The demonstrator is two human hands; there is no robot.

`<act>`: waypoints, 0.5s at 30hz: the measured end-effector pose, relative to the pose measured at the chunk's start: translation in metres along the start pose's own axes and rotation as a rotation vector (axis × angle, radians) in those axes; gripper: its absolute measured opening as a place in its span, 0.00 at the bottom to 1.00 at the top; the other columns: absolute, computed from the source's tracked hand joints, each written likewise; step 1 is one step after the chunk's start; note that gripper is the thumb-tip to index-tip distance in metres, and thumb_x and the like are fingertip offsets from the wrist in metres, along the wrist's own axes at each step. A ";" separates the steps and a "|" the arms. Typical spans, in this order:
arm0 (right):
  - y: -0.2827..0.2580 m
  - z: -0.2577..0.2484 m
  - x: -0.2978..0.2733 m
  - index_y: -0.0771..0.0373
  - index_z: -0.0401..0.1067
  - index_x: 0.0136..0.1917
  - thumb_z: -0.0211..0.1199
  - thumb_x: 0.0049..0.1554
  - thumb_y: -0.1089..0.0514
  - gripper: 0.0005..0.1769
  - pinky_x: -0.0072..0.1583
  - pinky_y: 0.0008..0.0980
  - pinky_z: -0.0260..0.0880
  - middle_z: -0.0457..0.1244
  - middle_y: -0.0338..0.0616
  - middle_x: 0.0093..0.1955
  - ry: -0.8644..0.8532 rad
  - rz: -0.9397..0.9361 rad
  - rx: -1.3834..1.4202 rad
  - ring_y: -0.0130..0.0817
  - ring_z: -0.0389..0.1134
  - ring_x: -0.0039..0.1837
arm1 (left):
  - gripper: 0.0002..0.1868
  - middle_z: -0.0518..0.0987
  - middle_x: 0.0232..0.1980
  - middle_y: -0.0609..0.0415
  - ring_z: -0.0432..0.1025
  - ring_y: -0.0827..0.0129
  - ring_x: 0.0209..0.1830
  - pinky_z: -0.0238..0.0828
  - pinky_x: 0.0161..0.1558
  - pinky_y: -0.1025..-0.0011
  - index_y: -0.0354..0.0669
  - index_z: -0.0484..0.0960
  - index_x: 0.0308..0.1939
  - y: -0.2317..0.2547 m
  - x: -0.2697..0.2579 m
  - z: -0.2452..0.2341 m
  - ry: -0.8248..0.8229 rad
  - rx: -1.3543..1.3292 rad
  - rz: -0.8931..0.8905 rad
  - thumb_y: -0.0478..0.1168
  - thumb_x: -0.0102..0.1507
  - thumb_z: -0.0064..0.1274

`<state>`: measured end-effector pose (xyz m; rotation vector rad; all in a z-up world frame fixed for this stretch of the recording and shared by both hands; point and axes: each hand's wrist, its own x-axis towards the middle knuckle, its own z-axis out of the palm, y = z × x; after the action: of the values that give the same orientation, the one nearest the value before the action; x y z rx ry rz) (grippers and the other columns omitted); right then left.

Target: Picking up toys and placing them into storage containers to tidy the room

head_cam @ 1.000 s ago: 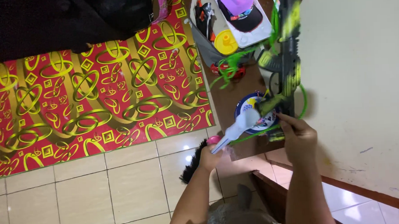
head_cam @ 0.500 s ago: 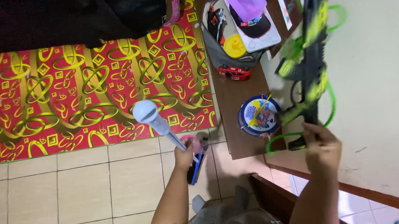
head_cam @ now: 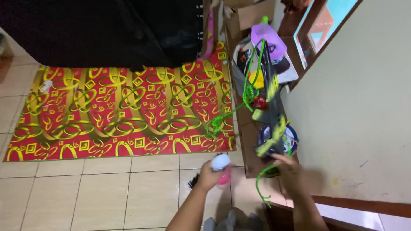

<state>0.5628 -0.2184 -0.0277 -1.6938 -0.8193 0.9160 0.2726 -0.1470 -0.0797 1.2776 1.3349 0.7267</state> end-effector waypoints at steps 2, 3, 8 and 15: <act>-0.011 0.027 -0.014 0.53 0.82 0.61 0.62 0.59 0.69 0.21 0.62 0.47 0.69 0.67 0.58 0.58 -0.055 -0.006 -0.096 0.46 0.67 0.58 | 0.19 0.85 0.41 0.42 0.80 0.52 0.47 0.76 0.50 0.57 0.40 0.88 0.46 -0.019 0.021 0.023 -0.033 0.028 0.043 0.39 0.51 0.67; -0.014 0.039 -0.022 0.46 0.83 0.61 0.67 0.58 0.64 0.20 0.71 0.53 0.64 0.64 0.62 0.69 -0.108 -0.002 -0.194 0.51 0.66 0.68 | 0.17 0.86 0.38 0.48 0.81 0.58 0.43 0.77 0.46 0.61 0.46 0.89 0.44 -0.030 0.030 0.036 -0.071 0.057 0.077 0.40 0.51 0.67; -0.008 0.073 -0.021 0.54 0.76 0.68 0.63 0.61 0.65 0.22 0.77 0.59 0.48 0.51 0.64 0.78 -0.097 0.089 0.020 0.59 0.50 0.79 | 0.15 0.85 0.37 0.51 0.81 0.61 0.42 0.75 0.45 0.61 0.50 0.88 0.44 0.028 0.040 0.039 -0.081 0.107 0.035 0.42 0.53 0.61; -0.066 0.058 -0.038 0.52 0.59 0.79 0.58 0.58 0.63 0.36 0.79 0.39 0.42 0.53 0.40 0.82 -0.066 0.051 0.001 0.34 0.47 0.84 | 0.20 0.85 0.40 0.43 0.81 0.58 0.45 0.76 0.47 0.65 0.43 0.88 0.46 0.066 0.042 0.055 0.001 -0.022 0.071 0.35 0.49 0.63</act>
<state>0.4877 -0.2077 0.0309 -1.6978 -0.8219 1.0117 0.3497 -0.1057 -0.0420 1.3121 1.2843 0.7895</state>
